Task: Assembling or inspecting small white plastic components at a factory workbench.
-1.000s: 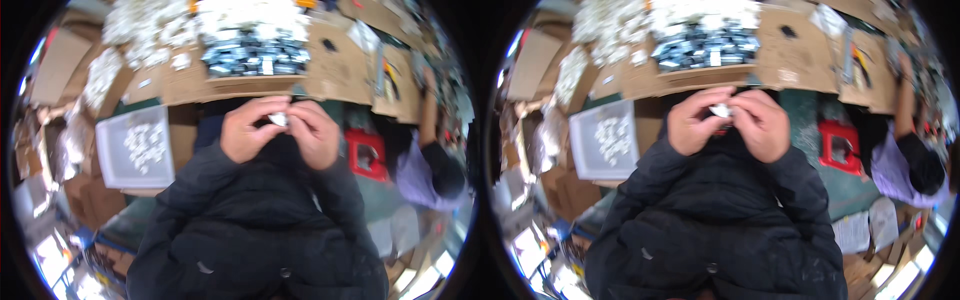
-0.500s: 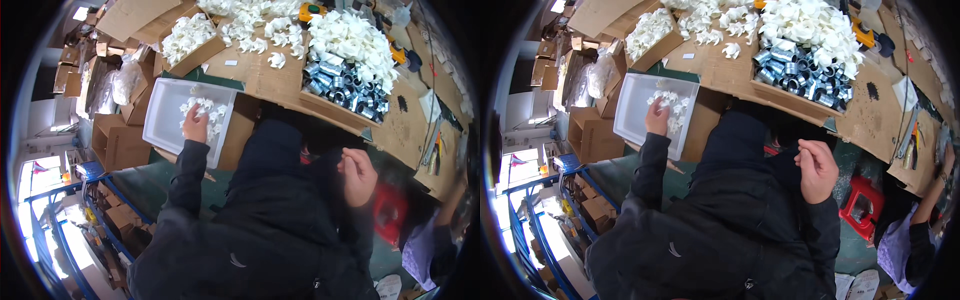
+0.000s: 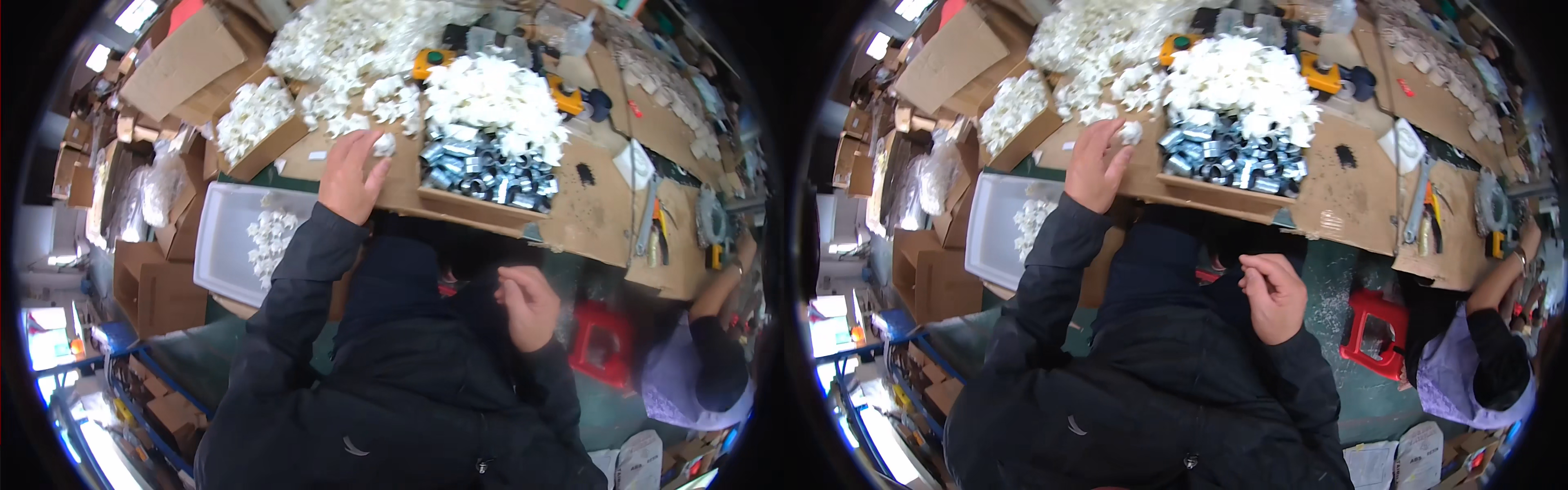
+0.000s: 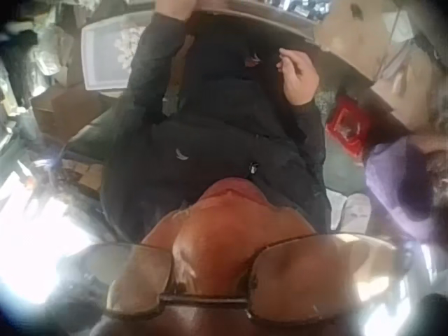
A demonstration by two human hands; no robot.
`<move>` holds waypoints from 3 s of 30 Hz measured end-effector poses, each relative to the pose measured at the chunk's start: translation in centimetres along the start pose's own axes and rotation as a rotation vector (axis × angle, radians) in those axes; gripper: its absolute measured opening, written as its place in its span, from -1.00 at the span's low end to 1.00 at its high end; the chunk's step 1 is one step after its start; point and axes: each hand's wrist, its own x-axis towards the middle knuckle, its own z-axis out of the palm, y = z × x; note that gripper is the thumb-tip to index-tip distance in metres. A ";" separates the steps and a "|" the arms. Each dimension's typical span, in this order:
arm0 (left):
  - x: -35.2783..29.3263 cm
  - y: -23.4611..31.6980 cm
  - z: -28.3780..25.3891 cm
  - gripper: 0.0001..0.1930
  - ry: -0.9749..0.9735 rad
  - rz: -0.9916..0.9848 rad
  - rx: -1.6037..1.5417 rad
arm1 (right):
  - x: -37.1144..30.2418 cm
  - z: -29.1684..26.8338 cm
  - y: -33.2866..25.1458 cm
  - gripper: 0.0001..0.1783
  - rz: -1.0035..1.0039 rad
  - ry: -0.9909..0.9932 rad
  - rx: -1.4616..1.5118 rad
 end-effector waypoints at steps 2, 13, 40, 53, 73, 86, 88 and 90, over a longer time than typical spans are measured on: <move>1.2 0.5 1.4 -0.52 -0.017 0.119 0.032 | -0.5 -0.6 0.4 -0.80 -0.002 0.055 -0.001; 1.4 -1.7 2.2 -0.75 -0.189 0.085 0.149 | 4.3 -8.7 2.2 -0.82 -0.310 0.417 -0.444; -4.9 6.0 -0.1 -0.57 -0.059 -0.332 -1.196 | 11.3 -13.8 6.5 -0.85 -0.383 0.515 -0.893; -5.3 16.4 6.1 -0.54 -0.365 -0.327 -1.478 | 3.7 -7.0 -1.6 -0.75 0.289 0.094 0.875; -6.6 16.3 5.6 -0.50 -0.376 -0.422 -1.510 | 2.7 -2.2 -1.7 -0.76 0.320 -0.032 0.638; -6.4 16.3 4.9 -0.51 -0.405 -0.440 -1.357 | 2.2 -1.6 -2.2 -0.75 -0.442 0.104 -0.363; -6.7 16.4 5.0 -0.52 -0.390 -0.438 -1.441 | 2.1 -1.5 -1.9 -0.76 -0.451 0.098 -0.348; -6.8 16.2 5.3 -0.53 -0.373 -0.433 -1.526 | 1.9 -0.9 -2.0 -0.78 -0.064 0.048 0.283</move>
